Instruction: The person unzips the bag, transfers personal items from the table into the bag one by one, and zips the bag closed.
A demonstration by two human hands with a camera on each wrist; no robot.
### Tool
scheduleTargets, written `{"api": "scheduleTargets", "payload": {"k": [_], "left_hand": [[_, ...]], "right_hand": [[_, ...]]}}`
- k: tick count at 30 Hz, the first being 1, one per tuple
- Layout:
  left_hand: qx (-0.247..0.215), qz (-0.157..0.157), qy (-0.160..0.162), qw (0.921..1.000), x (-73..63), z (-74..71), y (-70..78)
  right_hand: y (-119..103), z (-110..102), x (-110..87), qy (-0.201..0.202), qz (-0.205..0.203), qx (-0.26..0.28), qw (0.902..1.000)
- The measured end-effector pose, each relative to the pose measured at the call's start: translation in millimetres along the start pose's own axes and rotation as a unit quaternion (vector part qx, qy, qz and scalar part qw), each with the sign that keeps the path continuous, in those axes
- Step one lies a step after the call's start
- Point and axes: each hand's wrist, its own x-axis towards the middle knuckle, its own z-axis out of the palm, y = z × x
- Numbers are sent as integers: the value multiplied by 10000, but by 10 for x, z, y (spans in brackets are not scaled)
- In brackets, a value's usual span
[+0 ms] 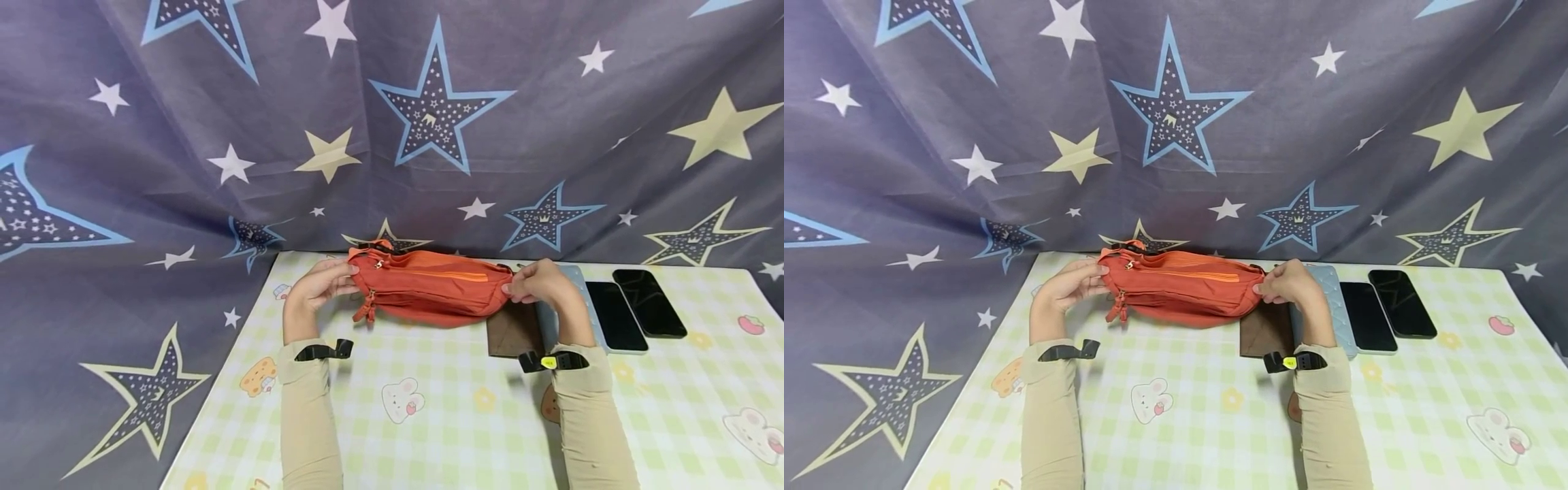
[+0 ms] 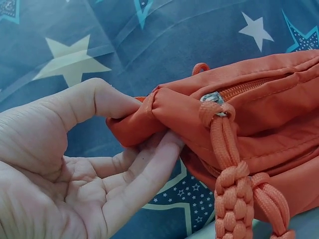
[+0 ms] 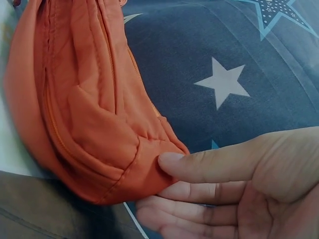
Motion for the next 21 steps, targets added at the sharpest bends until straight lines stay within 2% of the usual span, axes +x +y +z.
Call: {"api": "scheduleTargets", "payload": {"k": [4, 8, 13, 18, 21], "left_hand": [[115, -19, 90, 9999, -20, -1, 8], [236, 9, 50, 9997, -36, 3, 9], [260, 99, -65, 9996, -30, 16, 23], [369, 100, -43, 9993, -52, 19, 52], [411, 134, -44, 9991, -76, 19, 39]], "right_hand": [[-30, 12, 1, 90, 81, -73, 9999], [-79, 16, -13, 189, 149, -249, 9994], [-164, 9, -35, 562, 153, -723, 9957], [-331, 46, -3, 1072, -121, -1150, 9875], [-472, 122, 36, 1128, -494, -933, 9880]]}}
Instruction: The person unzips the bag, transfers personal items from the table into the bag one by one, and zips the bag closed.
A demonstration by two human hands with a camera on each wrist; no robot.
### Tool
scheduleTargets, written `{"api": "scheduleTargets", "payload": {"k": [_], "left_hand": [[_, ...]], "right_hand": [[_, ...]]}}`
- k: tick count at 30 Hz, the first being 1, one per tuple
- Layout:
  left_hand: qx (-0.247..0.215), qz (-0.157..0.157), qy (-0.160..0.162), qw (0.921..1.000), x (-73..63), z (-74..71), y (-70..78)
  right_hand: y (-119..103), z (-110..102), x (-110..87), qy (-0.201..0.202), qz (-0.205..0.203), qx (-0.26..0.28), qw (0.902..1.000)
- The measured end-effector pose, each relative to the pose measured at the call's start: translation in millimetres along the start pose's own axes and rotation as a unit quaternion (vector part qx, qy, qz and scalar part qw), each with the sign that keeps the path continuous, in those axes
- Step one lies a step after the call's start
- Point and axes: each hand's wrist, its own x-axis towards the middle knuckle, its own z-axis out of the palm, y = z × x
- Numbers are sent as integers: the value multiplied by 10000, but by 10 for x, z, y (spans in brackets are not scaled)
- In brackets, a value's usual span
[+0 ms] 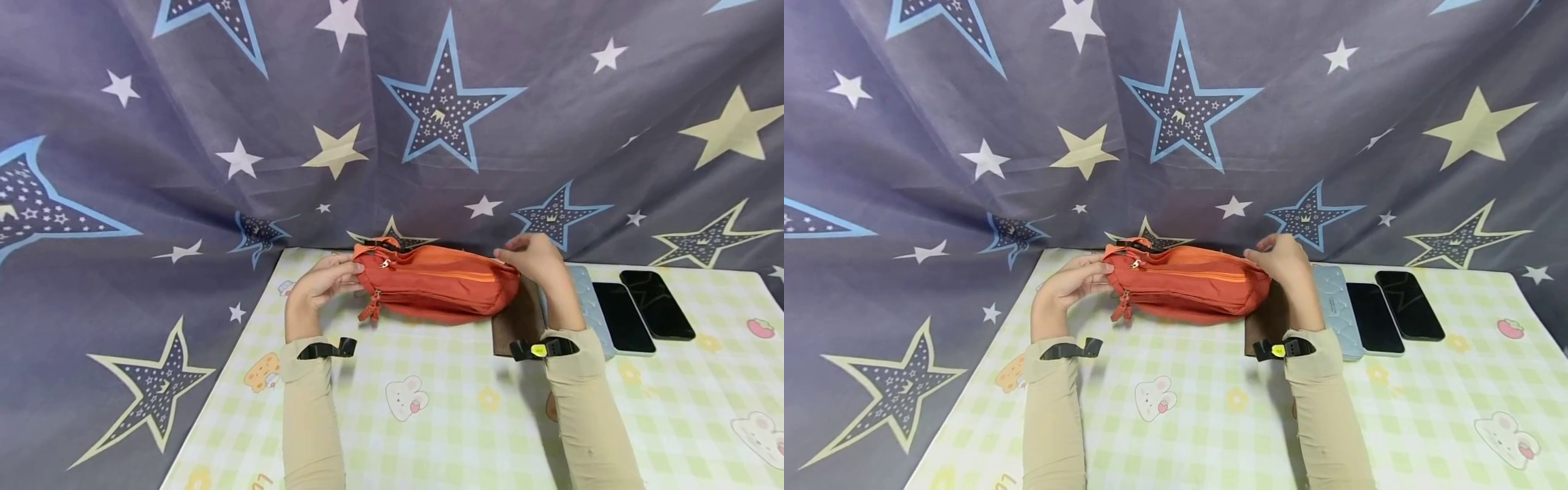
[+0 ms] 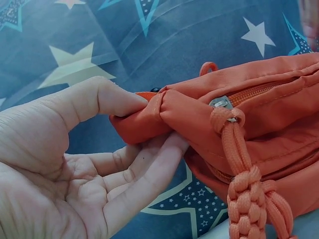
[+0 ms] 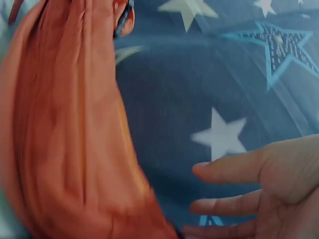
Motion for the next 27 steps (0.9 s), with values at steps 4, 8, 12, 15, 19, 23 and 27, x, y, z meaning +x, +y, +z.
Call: {"api": "scheduleTargets", "payload": {"k": [4, 8, 12, 15, 19, 23, 27], "left_hand": [[57, 61, -51, 10000, -3, 14, 8], [29, 90, -41, 9999, -4, 12, 7], [46, 111, -5, 9999, -18, -14, -8], [145, 96, -56, 9998, -29, -4, -14], [293, -3, 8, 9996, -55, -4, -22], [364, -75, 79, 9993, -61, -13, -24], [429, -27, 56, 9991, -48, 10, 1]], "right_hand": [[-228, 102, 66, -371, -244, 963, 9944], [-459, 276, 140, -1017, -356, 1798, 9778], [-654, 497, 189, -1488, -583, 1847, 9697], [-740, 610, 190, -1635, -714, 1688, 9694], [-820, 720, 189, -1791, -1087, 1472, 9667], [-875, 817, 201, -1974, -1435, 1177, 9626], [-907, 919, 223, -2061, -1450, 1105, 9614]]}}
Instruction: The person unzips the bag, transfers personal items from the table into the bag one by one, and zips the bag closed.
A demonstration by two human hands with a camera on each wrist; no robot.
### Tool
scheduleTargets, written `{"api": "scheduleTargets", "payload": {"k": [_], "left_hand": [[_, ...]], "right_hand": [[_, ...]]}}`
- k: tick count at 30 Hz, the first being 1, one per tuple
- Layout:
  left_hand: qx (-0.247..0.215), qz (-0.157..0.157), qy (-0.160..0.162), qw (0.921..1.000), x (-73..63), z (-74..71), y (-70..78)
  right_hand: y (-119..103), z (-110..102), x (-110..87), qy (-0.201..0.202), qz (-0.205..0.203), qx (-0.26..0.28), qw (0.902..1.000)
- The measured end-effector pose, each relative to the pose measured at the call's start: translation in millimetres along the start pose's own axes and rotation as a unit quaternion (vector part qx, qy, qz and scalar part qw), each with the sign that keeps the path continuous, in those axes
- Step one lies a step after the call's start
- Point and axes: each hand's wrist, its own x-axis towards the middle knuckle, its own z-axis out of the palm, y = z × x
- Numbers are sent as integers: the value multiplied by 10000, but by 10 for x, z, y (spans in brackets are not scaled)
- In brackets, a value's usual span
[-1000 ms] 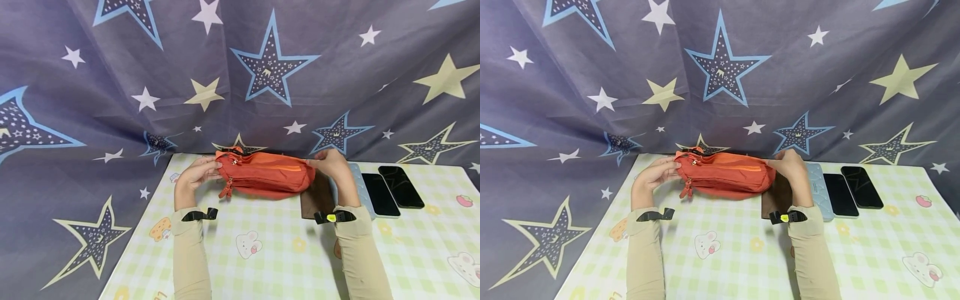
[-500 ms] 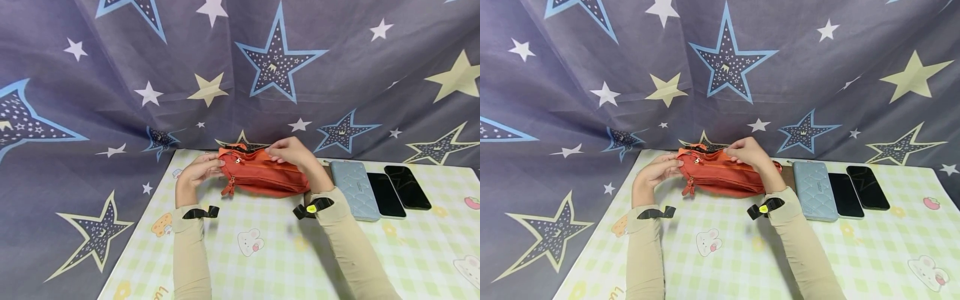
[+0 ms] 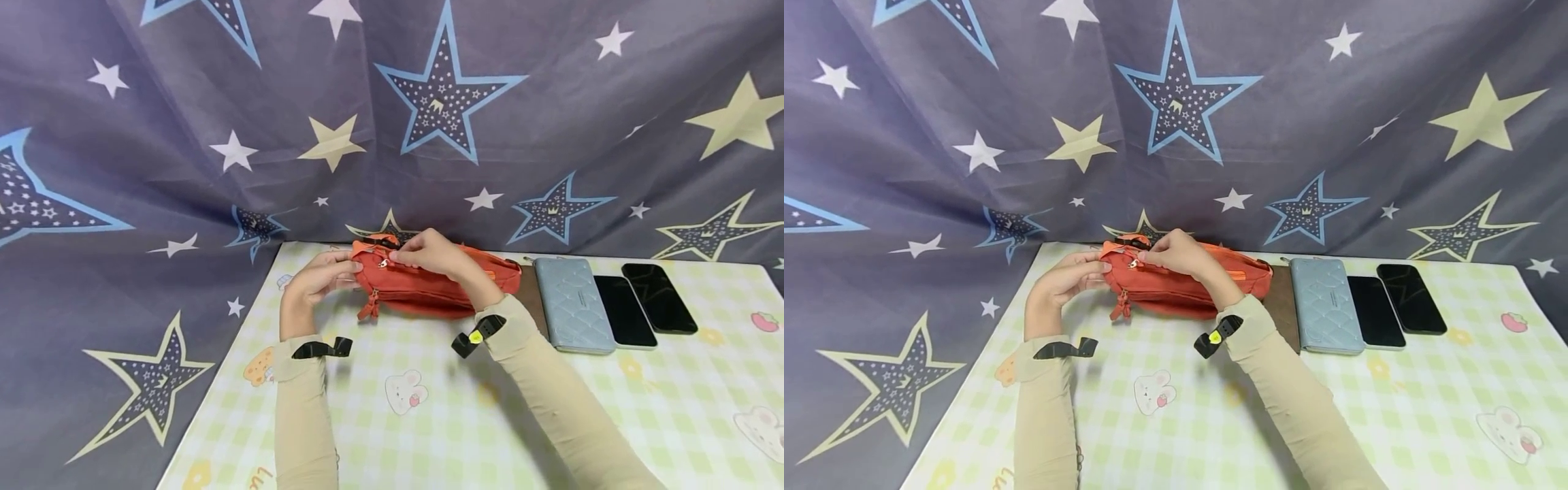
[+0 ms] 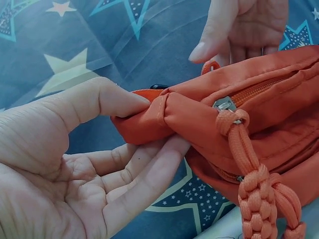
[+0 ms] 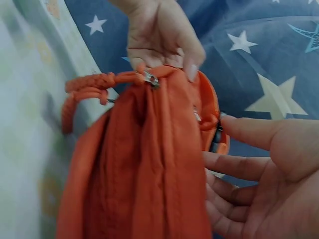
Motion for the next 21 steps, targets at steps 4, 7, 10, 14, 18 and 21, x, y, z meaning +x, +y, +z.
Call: {"api": "scheduleTargets", "payload": {"k": [4, 7, 10, 14, 18, 21], "left_hand": [[129, 31, -35, 9999, -18, 19, 61], [177, 12, -38, 9998, -22, 35, 73], [146, 18, -38, 9999, -25, 53, 72], [85, 60, -29, 9999, -38, 70, 81], [74, 49, 20, 10000, -49, 61, 80], [86, 12, 45, 10000, -57, 43, 74]], "right_hand": [[-13, 113, 48, 27, 81, 169, 9998], [-10, 187, 52, 107, 3, 294, 9995], [-6, 235, 41, 329, -212, 428, 9983], [-2, 267, 22, 748, -524, 731, 9931], [-18, 283, 6, 951, -796, 1110, 9860], [-37, 288, -12, 993, -965, 1341, 9813]]}}
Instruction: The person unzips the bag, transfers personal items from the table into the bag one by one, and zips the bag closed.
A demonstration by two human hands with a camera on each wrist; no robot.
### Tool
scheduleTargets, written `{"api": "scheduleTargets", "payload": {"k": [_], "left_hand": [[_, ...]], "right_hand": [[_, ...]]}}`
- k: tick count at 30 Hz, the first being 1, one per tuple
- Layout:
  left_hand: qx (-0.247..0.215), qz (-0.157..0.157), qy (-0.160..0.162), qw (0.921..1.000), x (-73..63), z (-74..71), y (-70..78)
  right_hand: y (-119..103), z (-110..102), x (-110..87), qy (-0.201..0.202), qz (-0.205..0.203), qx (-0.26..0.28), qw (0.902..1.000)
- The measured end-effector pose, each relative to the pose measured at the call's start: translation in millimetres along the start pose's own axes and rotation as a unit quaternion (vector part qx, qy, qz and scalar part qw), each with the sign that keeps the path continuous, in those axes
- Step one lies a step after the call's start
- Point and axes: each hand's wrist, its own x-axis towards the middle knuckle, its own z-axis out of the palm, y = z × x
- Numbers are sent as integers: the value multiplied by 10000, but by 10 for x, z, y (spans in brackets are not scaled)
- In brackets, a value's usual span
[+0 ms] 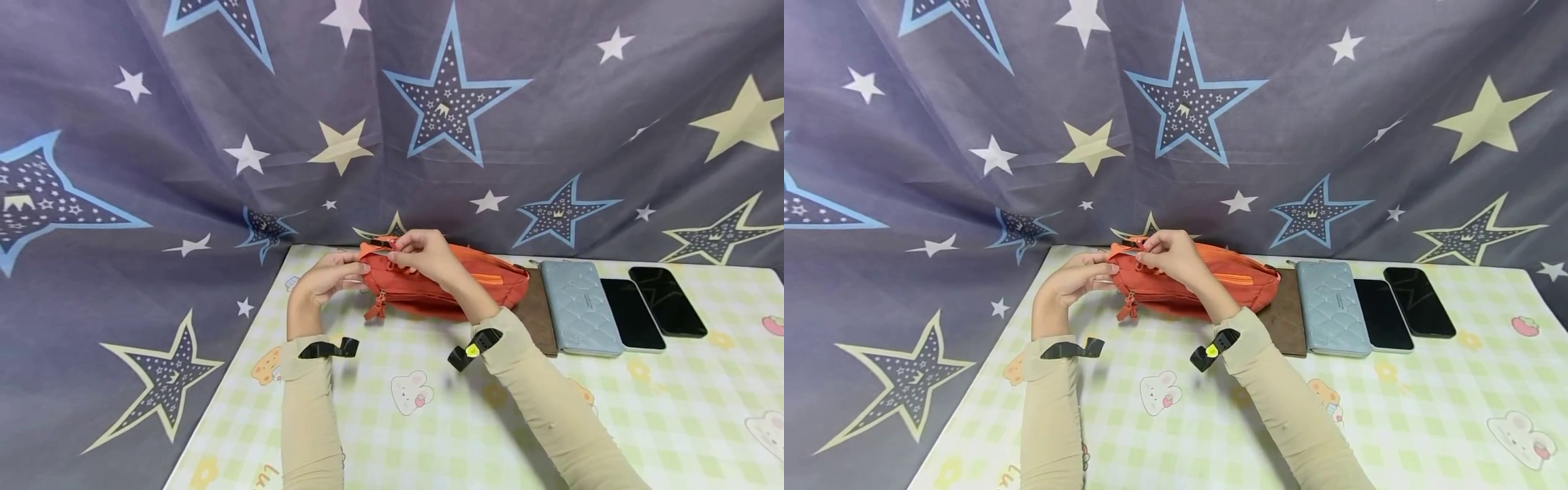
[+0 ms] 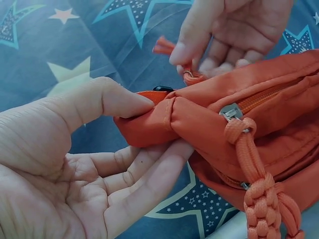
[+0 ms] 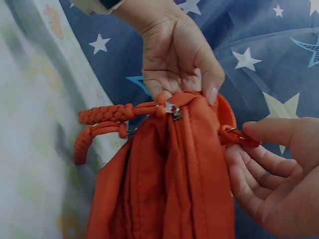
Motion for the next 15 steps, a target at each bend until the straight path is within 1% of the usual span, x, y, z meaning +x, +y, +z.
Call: {"api": "scheduleTargets", "payload": {"k": [4, 6, 9, 12, 15], "left_hand": [[61, -79, 31, 9999, -1, 3, 2], [104, -124, 90, 9998, -4, 17, 18], [212, -200, 234, 9993, -10, 45, 56], [428, -257, 499, 9975, -34, 86, 105], [652, -292, 796, 9943, -66, 137, 148]], "right_hand": [[-34, -25, -41, -24, -187, -33, 9998], [-55, -42, -69, -37, -330, -272, 9991], [-90, -70, -114, 19, -518, -786, 9956], [-121, -85, -163, 138, -620, -1263, 9900], [-132, -95, -210, 324, -611, -1426, 9874]]}}
